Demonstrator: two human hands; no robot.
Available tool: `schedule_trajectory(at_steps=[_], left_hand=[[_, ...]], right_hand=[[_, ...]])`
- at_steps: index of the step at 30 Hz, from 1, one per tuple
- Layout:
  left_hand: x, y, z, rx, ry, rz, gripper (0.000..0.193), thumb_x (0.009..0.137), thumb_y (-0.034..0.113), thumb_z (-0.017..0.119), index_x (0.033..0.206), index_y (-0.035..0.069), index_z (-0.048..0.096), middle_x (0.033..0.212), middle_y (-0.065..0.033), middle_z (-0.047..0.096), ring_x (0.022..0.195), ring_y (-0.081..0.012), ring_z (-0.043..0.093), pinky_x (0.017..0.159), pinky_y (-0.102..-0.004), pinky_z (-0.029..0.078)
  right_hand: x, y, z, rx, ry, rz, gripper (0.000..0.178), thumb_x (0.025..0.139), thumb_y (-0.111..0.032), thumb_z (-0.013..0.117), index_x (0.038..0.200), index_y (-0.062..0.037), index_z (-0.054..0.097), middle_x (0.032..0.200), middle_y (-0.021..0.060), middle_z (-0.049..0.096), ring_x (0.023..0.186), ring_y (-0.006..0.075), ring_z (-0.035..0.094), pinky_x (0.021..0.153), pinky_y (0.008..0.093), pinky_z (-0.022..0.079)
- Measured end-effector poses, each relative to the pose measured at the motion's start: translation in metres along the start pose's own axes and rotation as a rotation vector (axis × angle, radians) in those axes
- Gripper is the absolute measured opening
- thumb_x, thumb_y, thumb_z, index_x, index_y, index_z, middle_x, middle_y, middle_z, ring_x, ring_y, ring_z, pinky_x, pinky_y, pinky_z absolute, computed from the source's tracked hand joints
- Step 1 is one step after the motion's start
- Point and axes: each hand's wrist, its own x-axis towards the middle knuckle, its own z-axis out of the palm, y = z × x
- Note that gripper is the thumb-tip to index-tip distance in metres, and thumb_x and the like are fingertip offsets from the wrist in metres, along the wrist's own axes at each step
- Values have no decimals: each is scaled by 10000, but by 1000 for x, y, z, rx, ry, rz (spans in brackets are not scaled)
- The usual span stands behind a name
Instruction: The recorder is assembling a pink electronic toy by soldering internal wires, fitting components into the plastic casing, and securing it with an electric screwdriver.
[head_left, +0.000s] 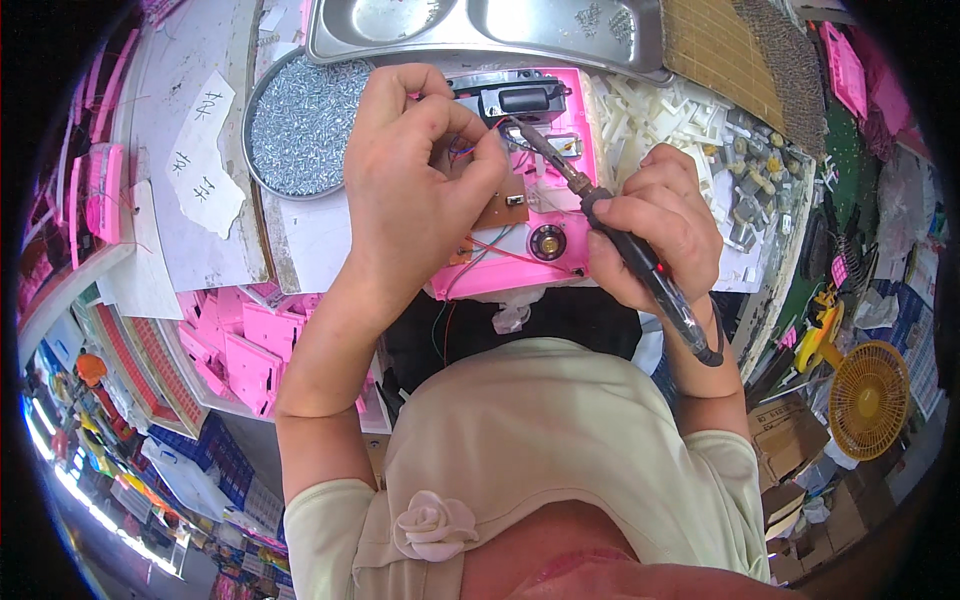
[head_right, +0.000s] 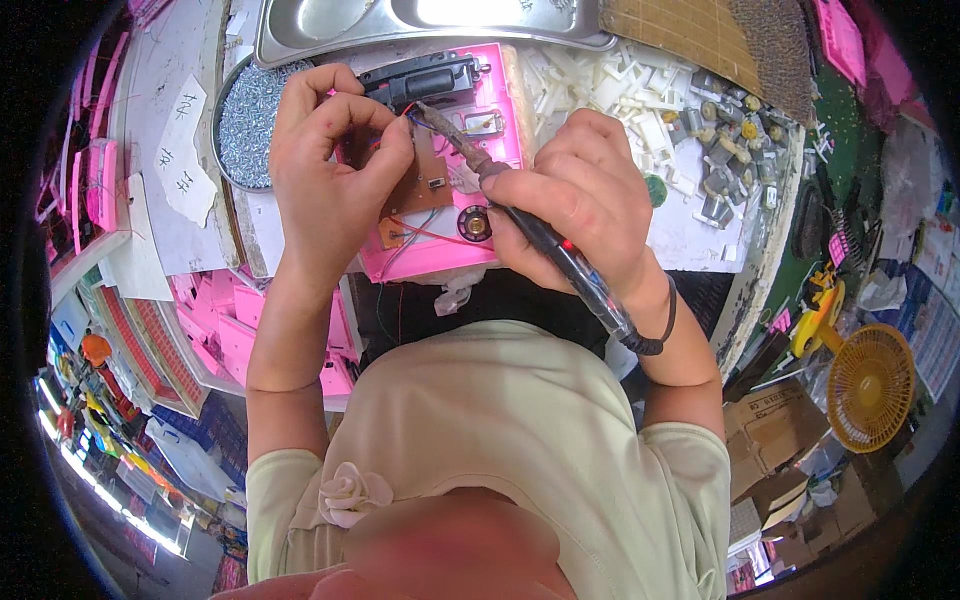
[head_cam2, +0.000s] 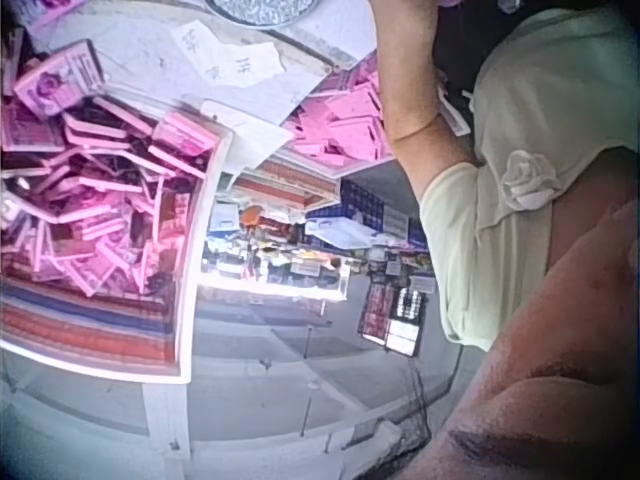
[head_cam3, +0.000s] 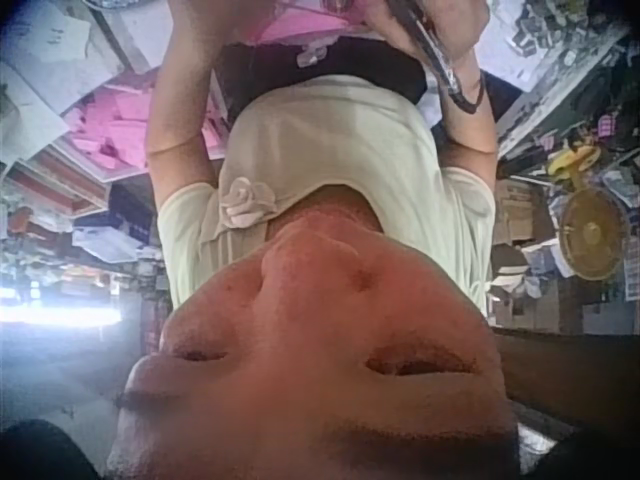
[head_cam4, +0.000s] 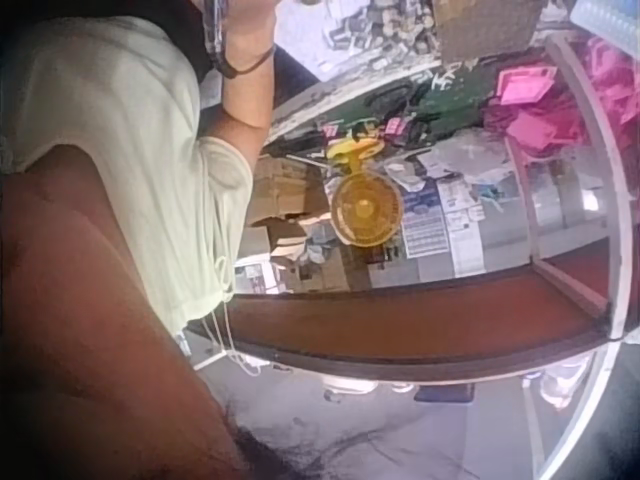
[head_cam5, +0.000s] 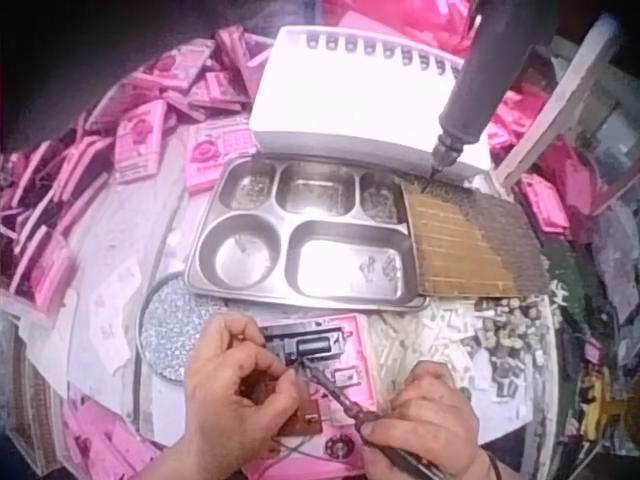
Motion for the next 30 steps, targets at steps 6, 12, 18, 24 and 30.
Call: schedule_trajectory(at_steps=[6, 12, 18, 24, 30], left_hand=[[1, 1, 2, -33, 32, -1, 132, 696, 24, 785, 754, 31, 666, 953, -105, 565, 819, -251, 594, 696, -350, 504], [1, 1, 3, -16, 34, 11, 133, 693, 24, 786, 755, 30, 668, 954, -108, 564, 813, -247, 594, 676, -348, 500], [1, 4, 2, -6, 28, -14, 135, 689, 19, 792, 760, 24, 677, 962, -107, 566, 798, -241, 596, 657, -339, 498], [0, 4, 4, -6, 38, -14, 140, 692, 18, 808, 767, 20, 689, 972, -108, 571, 800, -240, 610, 658, -335, 507], [-1, 8, 5, -21, 32, -67, 144, 693, 10, 814, 765, 19, 690, 980, -110, 576, 799, -241, 620, 673, -336, 514]], right_hand=[[0, -1, -5, 22, -8, 13, 396, 602, -13, 781, 986, -64, 701, 676, 35, 558, 610, 244, 529, 681, 388, 454], [-2, 0, -5, 44, 17, 20, 381, 624, -13, 778, 995, -58, 703, 697, 42, 580, 617, 247, 543, 668, 379, 470], [-2, 1, -9, 62, 10, 28, 358, 640, -13, 774, 992, -39, 708, 703, 56, 590, 606, 245, 548, 656, 371, 470], [-1, 4, -8, 47, 4, 24, 331, 636, -18, 789, 957, -32, 710, 686, 55, 582, 591, 244, 542, 643, 362, 459], [0, 6, -3, 50, -3, 33, 337, 630, -11, 794, 955, -42, 711, 685, 50, 588, 588, 244, 541, 653, 355, 458]])
